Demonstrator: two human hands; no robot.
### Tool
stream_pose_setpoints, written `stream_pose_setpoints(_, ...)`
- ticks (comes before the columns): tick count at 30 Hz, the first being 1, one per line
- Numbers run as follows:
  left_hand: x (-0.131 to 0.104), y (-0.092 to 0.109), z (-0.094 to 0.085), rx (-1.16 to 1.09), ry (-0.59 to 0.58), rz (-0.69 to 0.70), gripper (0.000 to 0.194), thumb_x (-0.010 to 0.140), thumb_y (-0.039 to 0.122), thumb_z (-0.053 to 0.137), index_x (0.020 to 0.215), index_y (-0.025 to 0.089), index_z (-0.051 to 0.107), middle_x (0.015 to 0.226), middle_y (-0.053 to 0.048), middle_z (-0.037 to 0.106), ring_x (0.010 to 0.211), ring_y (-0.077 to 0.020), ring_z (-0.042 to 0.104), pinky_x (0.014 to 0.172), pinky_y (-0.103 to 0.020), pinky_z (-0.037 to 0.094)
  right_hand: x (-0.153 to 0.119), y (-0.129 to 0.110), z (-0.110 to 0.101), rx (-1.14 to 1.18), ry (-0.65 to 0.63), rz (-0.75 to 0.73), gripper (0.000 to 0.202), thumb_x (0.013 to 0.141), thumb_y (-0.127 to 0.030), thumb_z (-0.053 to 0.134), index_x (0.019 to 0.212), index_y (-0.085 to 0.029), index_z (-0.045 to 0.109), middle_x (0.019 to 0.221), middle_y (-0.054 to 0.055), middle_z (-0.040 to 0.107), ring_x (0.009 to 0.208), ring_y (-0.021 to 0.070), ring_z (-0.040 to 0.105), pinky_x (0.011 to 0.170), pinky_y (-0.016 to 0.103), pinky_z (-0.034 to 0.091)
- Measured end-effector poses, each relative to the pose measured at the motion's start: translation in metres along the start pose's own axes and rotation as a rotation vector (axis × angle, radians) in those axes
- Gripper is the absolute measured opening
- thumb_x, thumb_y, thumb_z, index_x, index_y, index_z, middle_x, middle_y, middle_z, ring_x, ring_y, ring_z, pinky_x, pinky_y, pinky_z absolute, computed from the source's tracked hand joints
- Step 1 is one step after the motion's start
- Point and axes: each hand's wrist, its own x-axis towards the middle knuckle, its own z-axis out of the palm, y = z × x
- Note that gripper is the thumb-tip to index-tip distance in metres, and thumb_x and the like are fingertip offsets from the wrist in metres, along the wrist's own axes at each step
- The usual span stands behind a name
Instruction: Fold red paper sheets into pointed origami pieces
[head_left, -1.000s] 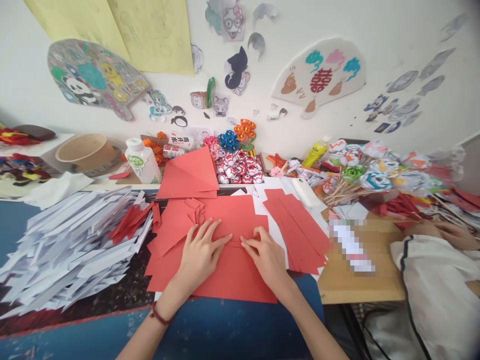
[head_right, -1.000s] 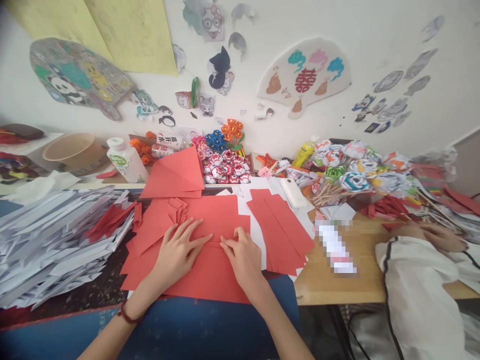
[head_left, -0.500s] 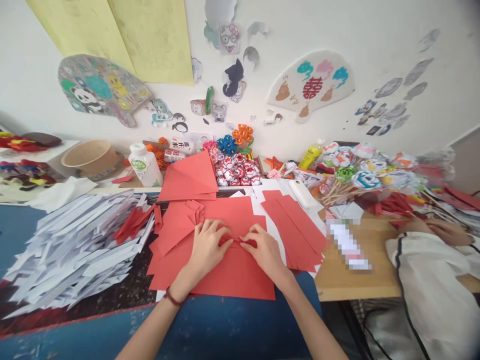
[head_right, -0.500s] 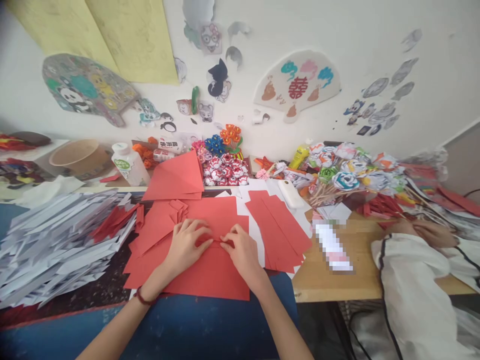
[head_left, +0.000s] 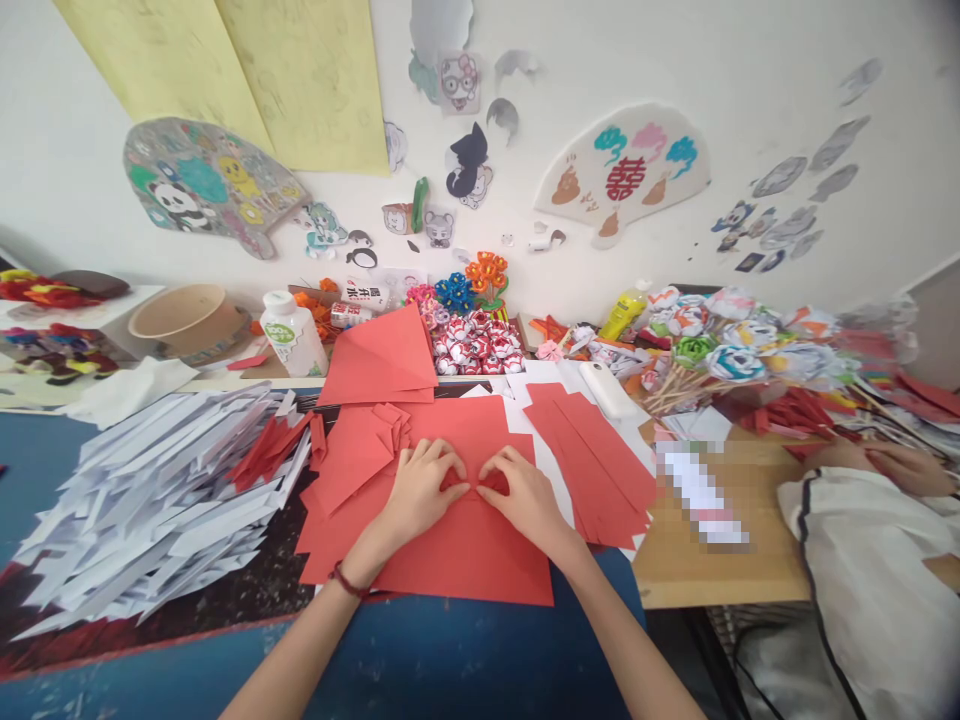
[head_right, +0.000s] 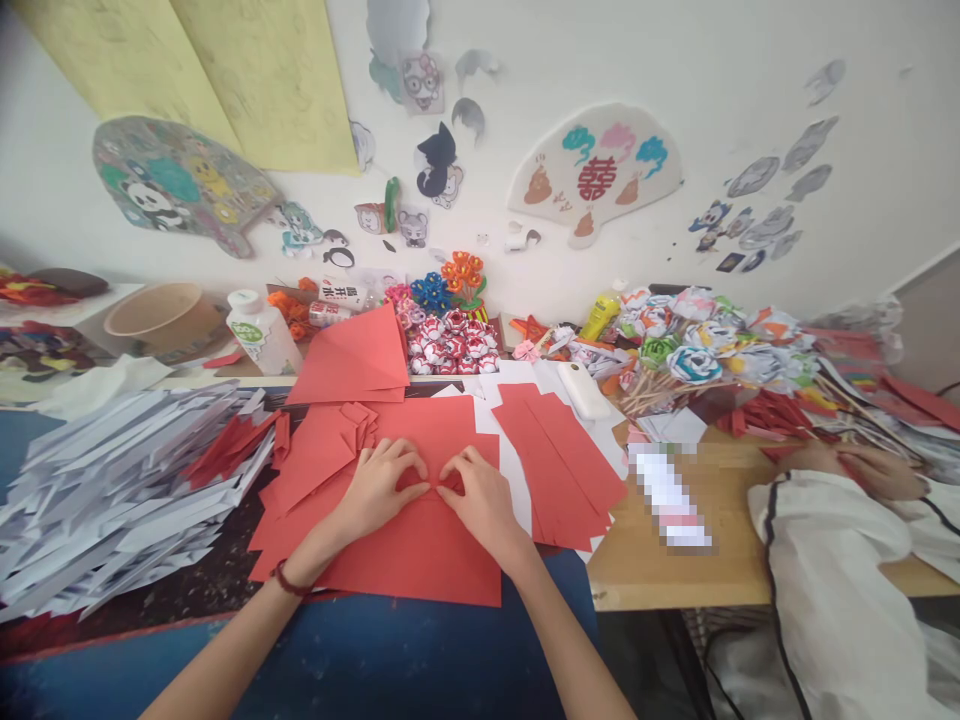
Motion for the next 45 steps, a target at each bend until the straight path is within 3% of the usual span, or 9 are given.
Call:
stream_pose_setpoints(4, -0.001, 0.003, -0.001, -0.012, -0.027, 0.078, 0.008, 0.085, 0.025, 0.066, 0.086, 0.021, 0.058, 0.092, 0.001, 0.062, 0.091, -0.0198, 0.052, 0.076, -0.033, 0.029, 0.001, 0.003, -0.004, 0.028, -0.021, -0.044, 0.015, 0.084, -0.022, 0.068, 0.096, -0.025, 0.06, 0.096, -0.002, 0.059, 0.082, 0.015, 0.06, 0.066, 0.027, 0.043)
stream_pose_setpoints(8, -0.005, 0.004, -0.004, 0.022, -0.048, 0.15, 0.005, 0.09, 0.023, 0.059, 0.087, 0.02, 0.056, 0.085, 0.001, 0.062, 0.081, -0.017, 0.053, 0.074, -0.032, 0.03, -0.002, 0.006, -0.005, -0.032, -0.017, -0.181, 0.006, 0.088, -0.019, 0.064, 0.086, -0.022, 0.059, 0.088, -0.001, 0.06, 0.082, 0.0165, 0.057, 0.07, 0.029, 0.043)
stream_pose_setpoints(19, -0.028, -0.002, -0.001, 0.511, 0.043, 0.488, 0.018, 0.091, 0.006, 0.047, 0.079, 0.017, 0.054, 0.074, -0.003, 0.056, 0.066, -0.019, 0.048, 0.062, -0.034, 0.03, -0.019, 0.019, -0.001, -0.503, 0.079, -0.559, 0.025, 0.094, -0.004, 0.043, 0.081, -0.016, 0.061, 0.075, 0.004, 0.055, 0.07, 0.0188, 0.048, 0.065, 0.033, 0.038)
stream_pose_setpoints(24, -0.038, -0.009, 0.001, 0.566, 0.075, 0.607, 0.019, 0.092, 0.006, 0.046, 0.106, 0.011, 0.057, 0.083, -0.005, 0.061, 0.072, -0.0191, 0.054, 0.066, -0.033, 0.035, -0.029, 0.016, -0.004, -0.522, 0.035, -0.567, 0.027, 0.091, 0.001, 0.041, 0.096, -0.013, 0.063, 0.08, 0.006, 0.059, 0.076, 0.0201, 0.051, 0.07, 0.034, 0.042)
stream_pose_setpoints(28, -0.045, -0.012, -0.002, 0.545, 0.05, 0.537, 0.029, 0.092, 0.006, 0.047, 0.12, 0.011, 0.053, 0.094, -0.007, 0.063, 0.079, -0.0199, 0.056, 0.069, -0.034, 0.038, -0.034, 0.014, -0.007, -0.426, 0.017, -0.462, 0.026, 0.094, -0.005, 0.043, 0.11, -0.015, 0.061, 0.087, 0.007, 0.06, 0.084, 0.0216, 0.054, 0.075, 0.035, 0.045)
stream_pose_setpoints(32, -0.041, -0.012, 0.0, 0.499, 0.007, 0.524, 0.023, 0.093, 0.006, 0.044, 0.11, 0.013, 0.058, 0.089, -0.006, 0.061, 0.078, -0.02, 0.055, 0.069, -0.034, 0.039, -0.028, 0.013, -0.005, -0.368, 0.015, -0.357, 0.016, 0.096, -0.023, 0.051, 0.107, -0.017, 0.061, 0.089, 0.007, 0.059, 0.082, 0.0221, 0.055, 0.071, 0.035, 0.046)
stream_pose_setpoints(35, -0.036, -0.007, 0.001, 0.418, 0.037, 0.461, 0.022, 0.095, 0.008, 0.039, 0.099, 0.014, 0.06, 0.086, -0.006, 0.061, 0.077, -0.0195, 0.053, 0.07, -0.033, 0.038, -0.02, 0.01, -0.001, -0.348, 0.038, -0.391, 0.021, 0.099, -0.018, 0.041, 0.101, -0.018, 0.063, 0.089, 0.008, 0.061, 0.082, 0.0221, 0.056, 0.074, 0.036, 0.046)
stream_pose_setpoints(39, -0.035, 0.001, -0.003, 0.229, 0.128, 0.26, 0.022, 0.099, 0.025, 0.04, 0.096, 0.018, 0.061, 0.086, -0.005, 0.062, 0.08, -0.0202, 0.052, 0.073, -0.033, 0.037, -0.012, -0.001, 0.004, -0.193, 0.082, -0.425, 0.028, 0.099, -0.012, 0.035, 0.1, -0.018, 0.062, 0.094, 0.008, 0.064, 0.087, 0.0219, 0.058, 0.079, 0.037, 0.046)
stream_pose_setpoints(45, -0.046, -0.001, -0.012, 0.047, 0.106, 0.253, 0.034, 0.1, 0.02, 0.032, 0.085, 0.017, 0.062, 0.072, -0.004, 0.06, 0.067, -0.0168, 0.051, 0.062, -0.028, 0.034, -0.009, -0.016, 0.014, 0.155, 0.088, -0.363, 0.02, 0.097, -0.017, 0.045, 0.088, -0.02, 0.062, 0.079, 0.004, 0.063, 0.069, 0.0163, 0.057, 0.064, 0.029, 0.045)
